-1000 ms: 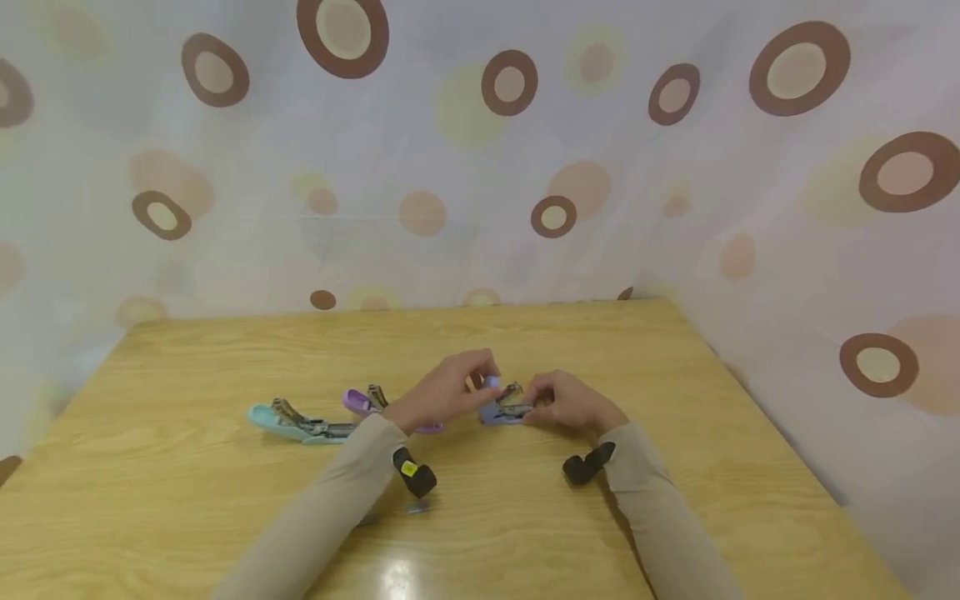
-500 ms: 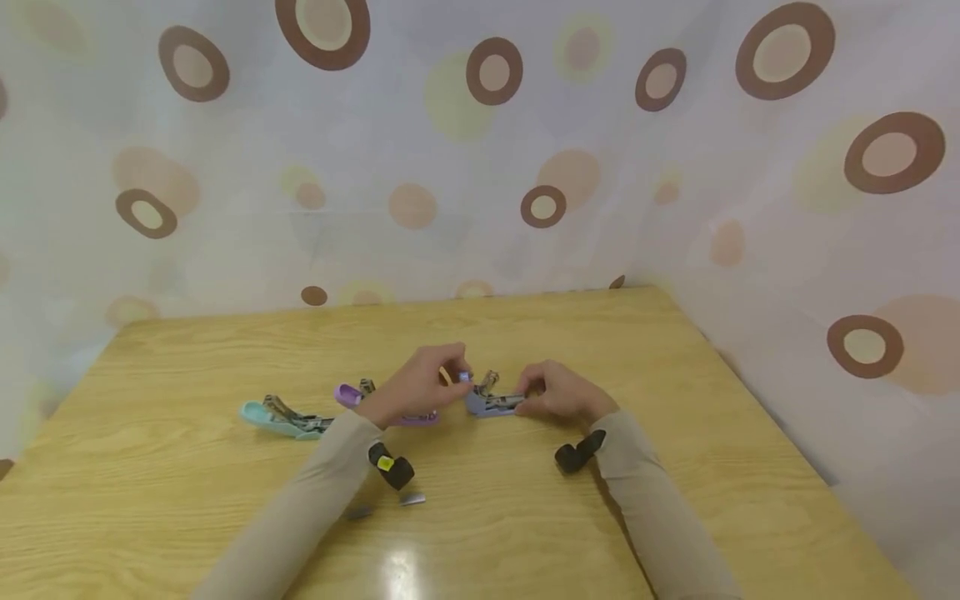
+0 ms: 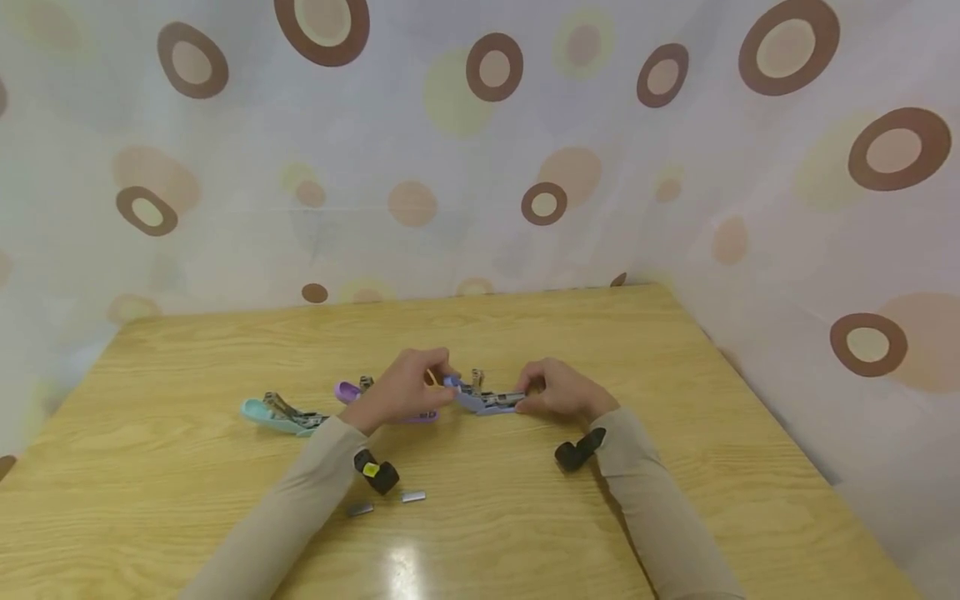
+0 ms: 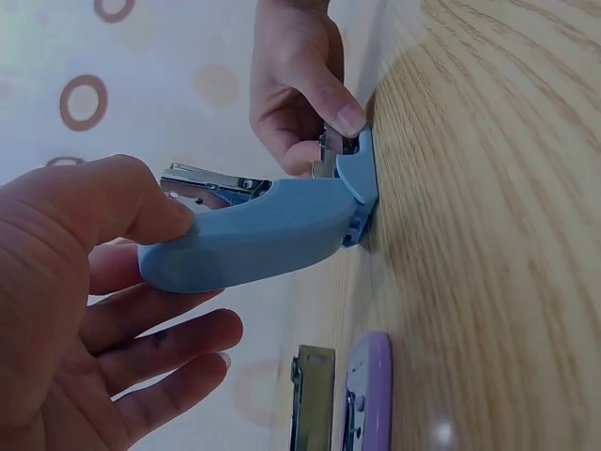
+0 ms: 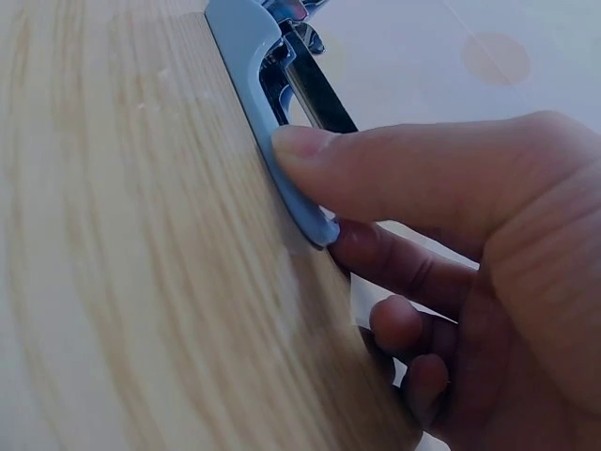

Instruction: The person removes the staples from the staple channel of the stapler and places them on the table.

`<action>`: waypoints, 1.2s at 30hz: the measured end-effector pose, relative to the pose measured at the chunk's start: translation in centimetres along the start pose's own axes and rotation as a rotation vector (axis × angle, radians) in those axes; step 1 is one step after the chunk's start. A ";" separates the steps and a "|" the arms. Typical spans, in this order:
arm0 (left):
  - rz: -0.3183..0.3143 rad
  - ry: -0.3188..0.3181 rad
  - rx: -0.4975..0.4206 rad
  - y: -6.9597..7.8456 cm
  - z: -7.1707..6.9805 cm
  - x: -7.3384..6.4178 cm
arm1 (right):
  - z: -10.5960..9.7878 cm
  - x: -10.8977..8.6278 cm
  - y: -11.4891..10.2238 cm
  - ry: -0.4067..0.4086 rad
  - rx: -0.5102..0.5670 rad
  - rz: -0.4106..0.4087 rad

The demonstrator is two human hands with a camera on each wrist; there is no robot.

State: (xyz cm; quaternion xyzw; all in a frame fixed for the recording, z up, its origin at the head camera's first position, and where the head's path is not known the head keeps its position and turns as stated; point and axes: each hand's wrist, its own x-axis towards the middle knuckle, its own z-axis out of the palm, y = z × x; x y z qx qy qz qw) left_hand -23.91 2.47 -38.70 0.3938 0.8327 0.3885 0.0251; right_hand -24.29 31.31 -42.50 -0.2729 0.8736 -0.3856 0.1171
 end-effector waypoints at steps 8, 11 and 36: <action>-0.061 -0.050 0.026 -0.2 -0.6 -0.6 | 0.0 -0.2 -0.3 -0.009 0.011 0.009; -0.074 -0.067 0.025 -0.2 -0.7 -0.6 | 0.0 -0.3 -0.2 -0.006 0.003 0.008; -0.040 -0.081 0.068 -0.6 -1.0 -0.6 | 0.2 0.7 -1.6 -0.140 0.025 -0.183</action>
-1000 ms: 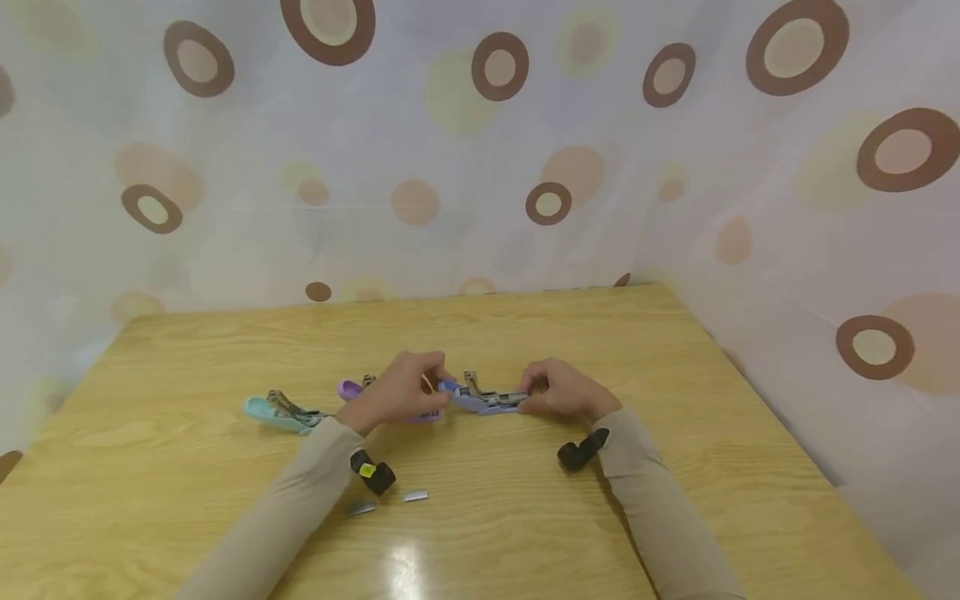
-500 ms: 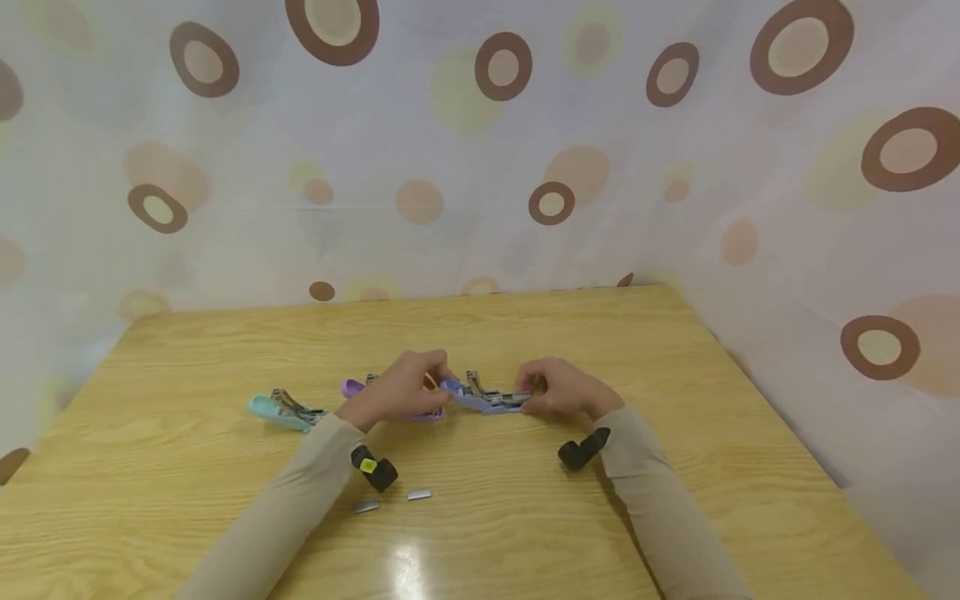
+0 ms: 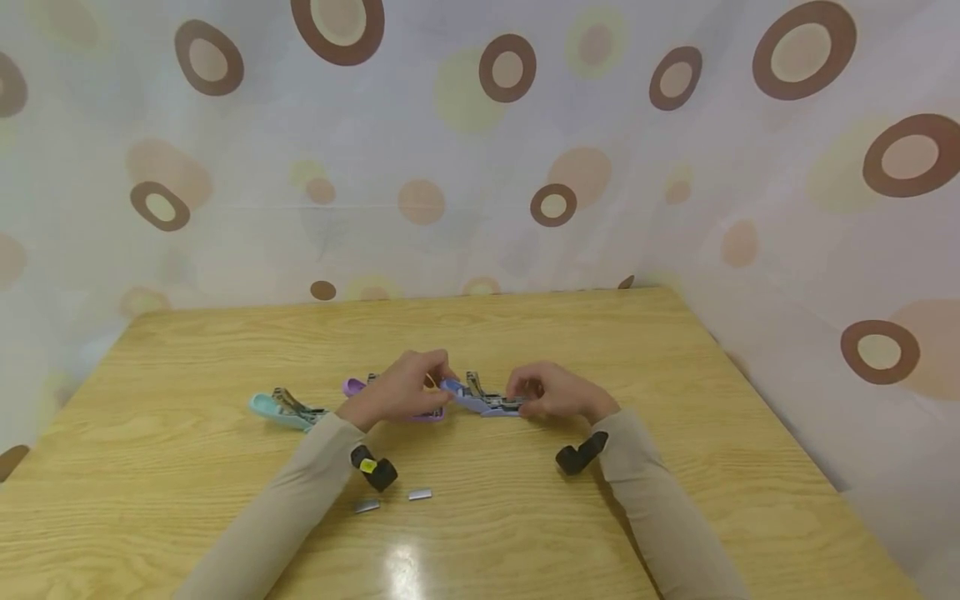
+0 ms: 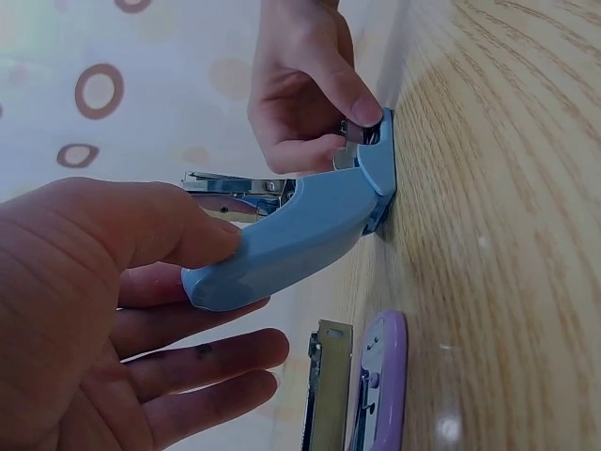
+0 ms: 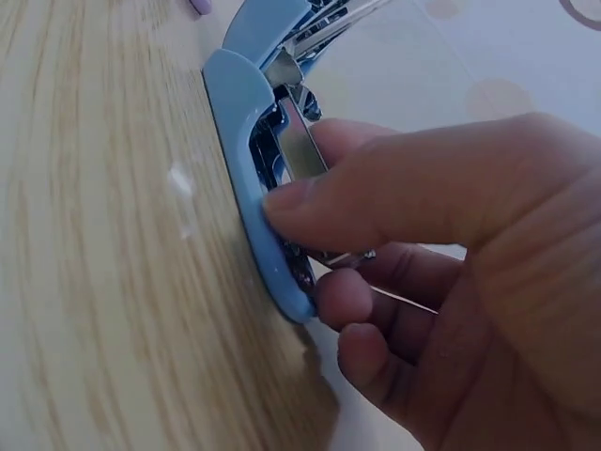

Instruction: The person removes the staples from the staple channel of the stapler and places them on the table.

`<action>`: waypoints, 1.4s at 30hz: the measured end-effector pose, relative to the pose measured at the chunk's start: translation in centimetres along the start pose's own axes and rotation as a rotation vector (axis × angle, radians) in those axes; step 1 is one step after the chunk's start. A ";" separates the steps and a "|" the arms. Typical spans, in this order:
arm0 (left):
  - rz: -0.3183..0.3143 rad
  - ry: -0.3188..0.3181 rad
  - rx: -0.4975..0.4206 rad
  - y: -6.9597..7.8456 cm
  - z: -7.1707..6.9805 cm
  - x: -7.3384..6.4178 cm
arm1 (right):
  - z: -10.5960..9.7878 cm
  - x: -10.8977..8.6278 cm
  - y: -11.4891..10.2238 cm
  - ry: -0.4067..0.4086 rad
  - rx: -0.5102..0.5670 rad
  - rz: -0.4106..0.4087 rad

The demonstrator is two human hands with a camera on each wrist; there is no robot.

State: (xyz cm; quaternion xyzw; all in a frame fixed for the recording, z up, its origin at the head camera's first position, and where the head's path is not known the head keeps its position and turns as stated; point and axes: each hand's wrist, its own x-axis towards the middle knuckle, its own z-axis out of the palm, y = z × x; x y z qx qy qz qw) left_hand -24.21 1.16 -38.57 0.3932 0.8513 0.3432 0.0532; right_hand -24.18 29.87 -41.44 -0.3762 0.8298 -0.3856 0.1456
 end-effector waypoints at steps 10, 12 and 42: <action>-0.004 -0.016 -0.002 0.1 -0.2 -0.1 | 0.2 0.3 -1.2 0.015 -0.146 0.031; -0.007 -0.021 -0.006 0.2 -0.2 -0.1 | 0.2 0.3 -1.3 0.016 -0.161 0.033; -0.003 -0.027 0.037 0.5 -0.3 -0.1 | 0.3 0.2 -1.8 0.032 -0.147 0.095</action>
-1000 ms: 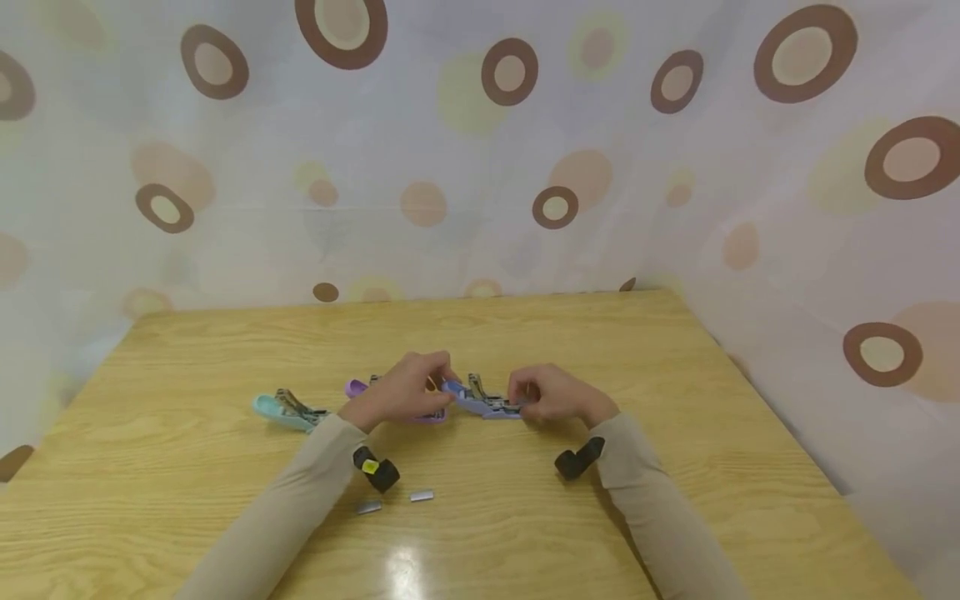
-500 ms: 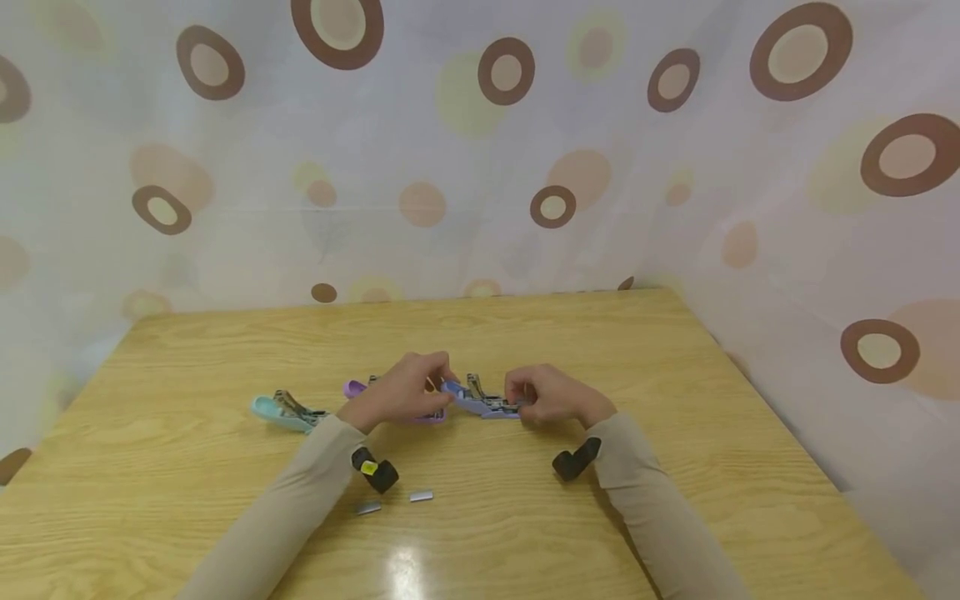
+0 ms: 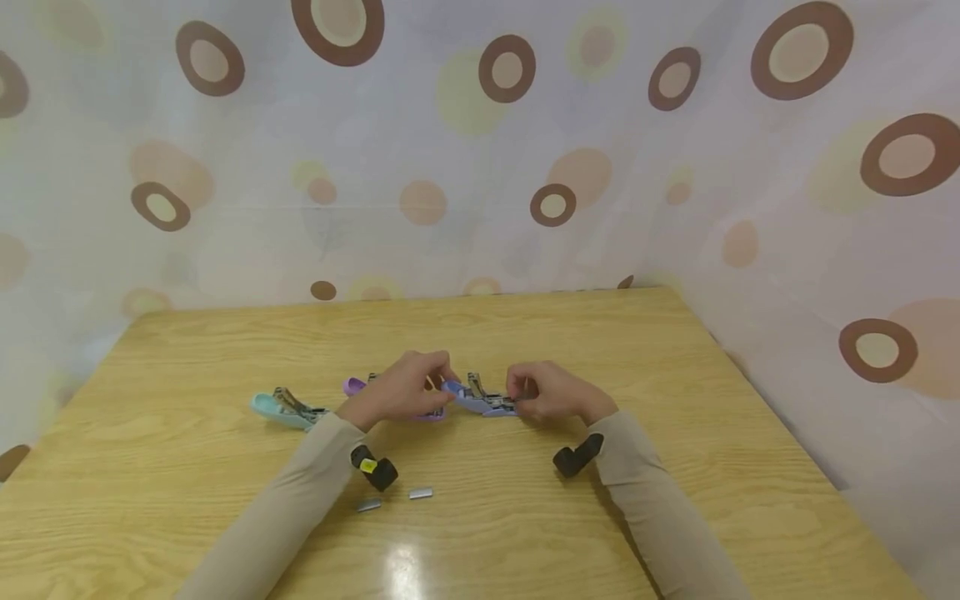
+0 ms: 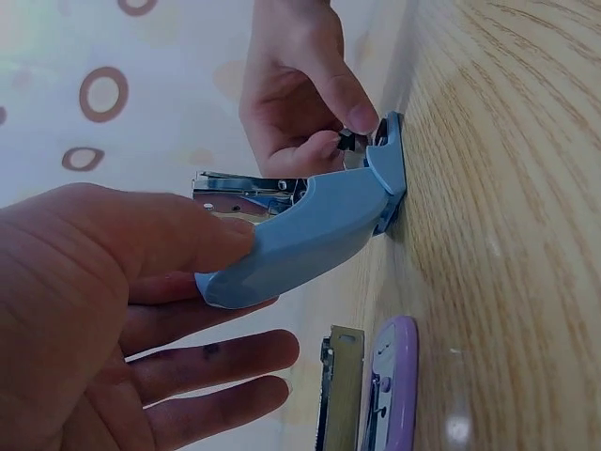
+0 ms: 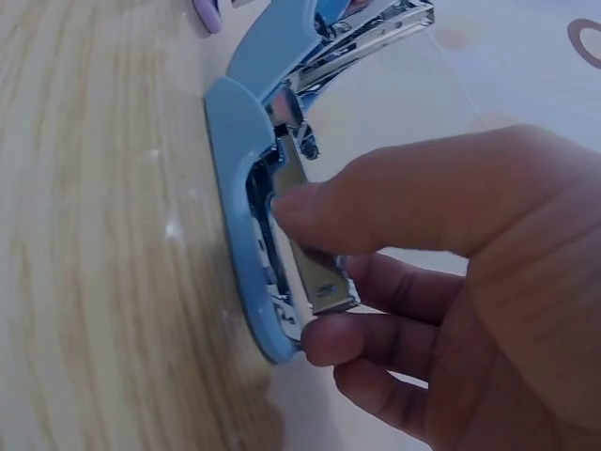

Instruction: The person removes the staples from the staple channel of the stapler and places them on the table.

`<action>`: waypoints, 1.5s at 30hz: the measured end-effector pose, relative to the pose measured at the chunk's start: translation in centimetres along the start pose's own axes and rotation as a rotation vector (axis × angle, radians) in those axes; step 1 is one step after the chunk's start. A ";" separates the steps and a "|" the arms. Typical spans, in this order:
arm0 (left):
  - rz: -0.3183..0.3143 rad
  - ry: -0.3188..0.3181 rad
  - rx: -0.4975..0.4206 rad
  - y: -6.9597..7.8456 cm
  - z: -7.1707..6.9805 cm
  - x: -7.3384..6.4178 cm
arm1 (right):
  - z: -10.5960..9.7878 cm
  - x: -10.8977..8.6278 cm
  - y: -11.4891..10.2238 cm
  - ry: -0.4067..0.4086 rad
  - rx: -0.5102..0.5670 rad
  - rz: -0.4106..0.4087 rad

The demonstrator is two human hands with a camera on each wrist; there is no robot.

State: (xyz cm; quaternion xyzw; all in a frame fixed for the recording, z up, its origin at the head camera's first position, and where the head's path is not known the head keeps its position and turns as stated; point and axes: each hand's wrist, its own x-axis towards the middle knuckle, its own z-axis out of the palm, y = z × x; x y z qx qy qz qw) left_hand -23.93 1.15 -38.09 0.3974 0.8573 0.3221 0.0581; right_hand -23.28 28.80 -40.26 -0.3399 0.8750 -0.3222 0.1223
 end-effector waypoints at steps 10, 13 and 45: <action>0.051 0.015 -0.008 -0.3 0.1 0.0 | -0.7 -0.5 0.2 0.026 0.054 0.014; 0.035 0.023 0.000 -0.2 0.0 0.0 | -0.8 -0.5 0.2 0.034 0.056 0.011; 0.044 0.064 -0.031 0.1 0.0 0.1 | 0.3 0.8 -4.8 -0.152 0.063 -0.109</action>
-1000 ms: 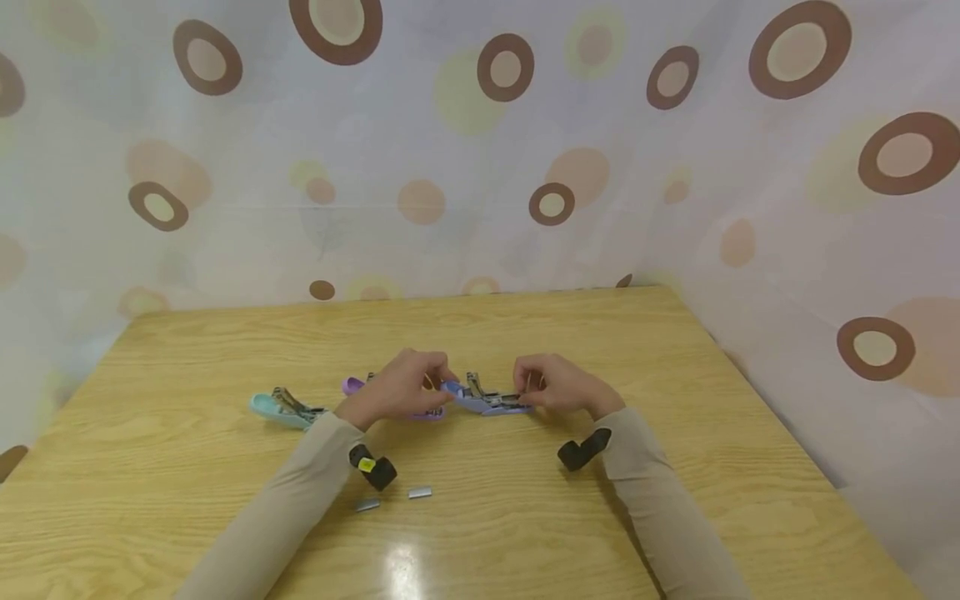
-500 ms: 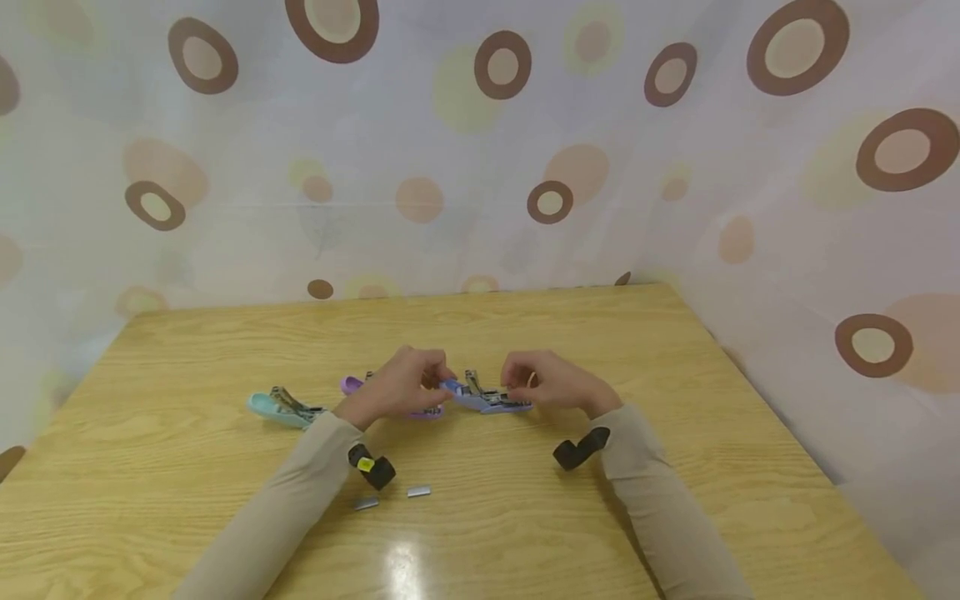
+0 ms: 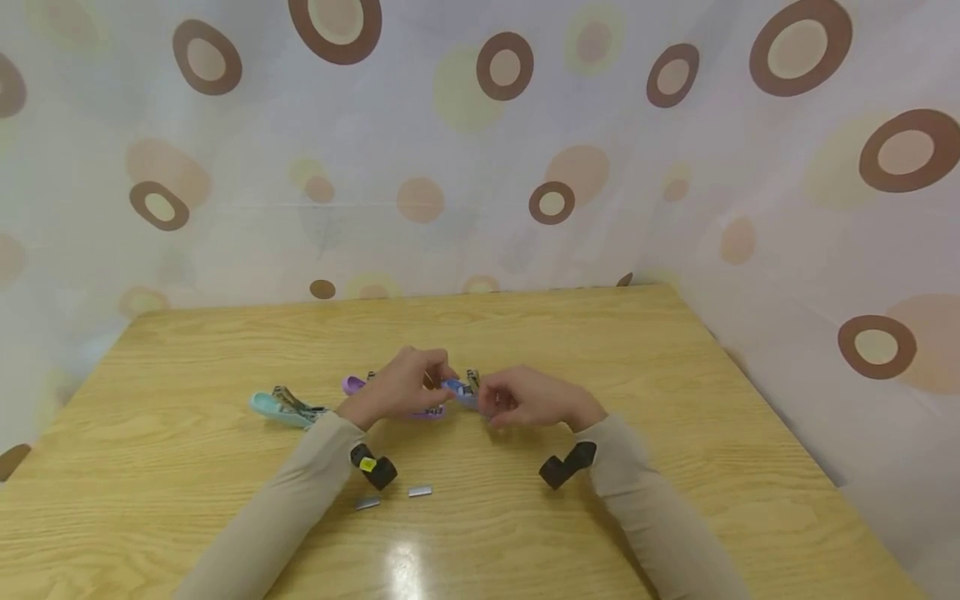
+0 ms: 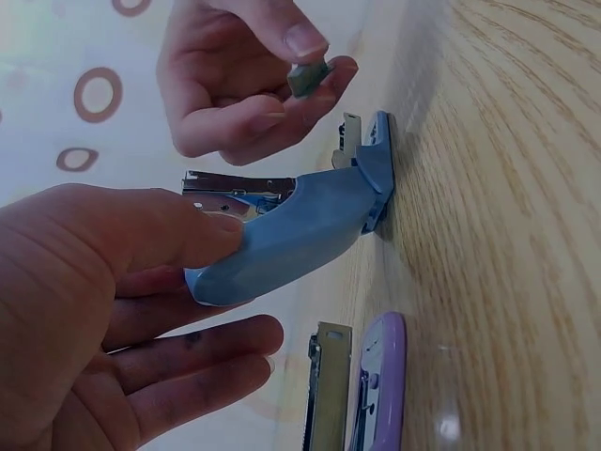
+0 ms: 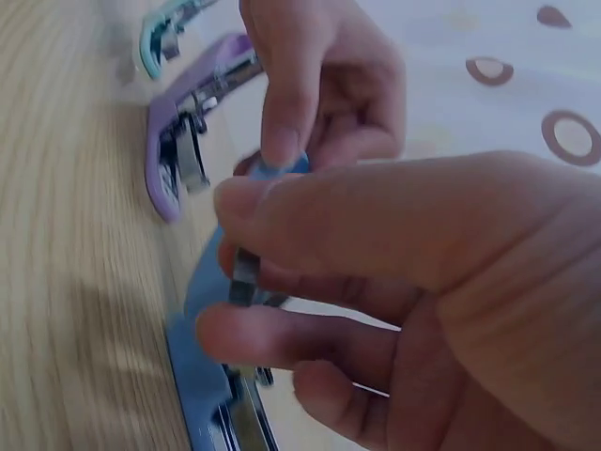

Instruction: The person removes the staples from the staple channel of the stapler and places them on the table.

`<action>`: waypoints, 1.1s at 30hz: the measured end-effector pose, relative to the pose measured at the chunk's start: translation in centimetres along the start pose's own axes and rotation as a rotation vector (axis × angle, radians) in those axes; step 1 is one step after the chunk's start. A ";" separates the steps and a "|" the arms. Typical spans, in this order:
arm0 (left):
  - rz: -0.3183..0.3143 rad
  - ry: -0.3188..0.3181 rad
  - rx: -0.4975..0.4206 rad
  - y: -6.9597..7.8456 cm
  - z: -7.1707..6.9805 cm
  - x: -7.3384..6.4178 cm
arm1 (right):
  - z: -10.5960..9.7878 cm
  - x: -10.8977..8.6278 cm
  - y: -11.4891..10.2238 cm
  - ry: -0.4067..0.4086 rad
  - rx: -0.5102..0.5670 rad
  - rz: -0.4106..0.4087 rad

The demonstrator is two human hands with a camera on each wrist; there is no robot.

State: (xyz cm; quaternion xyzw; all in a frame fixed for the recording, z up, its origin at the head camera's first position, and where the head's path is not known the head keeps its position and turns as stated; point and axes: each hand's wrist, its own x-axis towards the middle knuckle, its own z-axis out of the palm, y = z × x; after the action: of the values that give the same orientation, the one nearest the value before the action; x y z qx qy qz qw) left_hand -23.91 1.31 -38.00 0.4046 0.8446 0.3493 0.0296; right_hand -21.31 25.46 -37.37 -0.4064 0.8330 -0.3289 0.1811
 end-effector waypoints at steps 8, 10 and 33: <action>-0.007 -0.007 -0.009 -0.1 0.0 -0.1 | 1.7 1.2 -2.0 -0.049 -0.125 0.007; -0.004 -0.006 -0.005 -0.2 0.0 -0.2 | 2.2 1.4 -2.4 -0.066 -0.131 0.010; 0.027 -0.025 -0.016 -0.5 0.0 -0.1 | 5.3 3.0 -3.5 -0.211 -0.209 0.010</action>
State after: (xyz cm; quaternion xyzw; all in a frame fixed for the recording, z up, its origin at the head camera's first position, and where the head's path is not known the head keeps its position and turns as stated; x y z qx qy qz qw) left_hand -24.20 0.99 -38.35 0.4199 0.8359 0.3515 0.0389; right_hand -18.18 19.35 -38.82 -0.4514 0.8409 -0.1947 0.2261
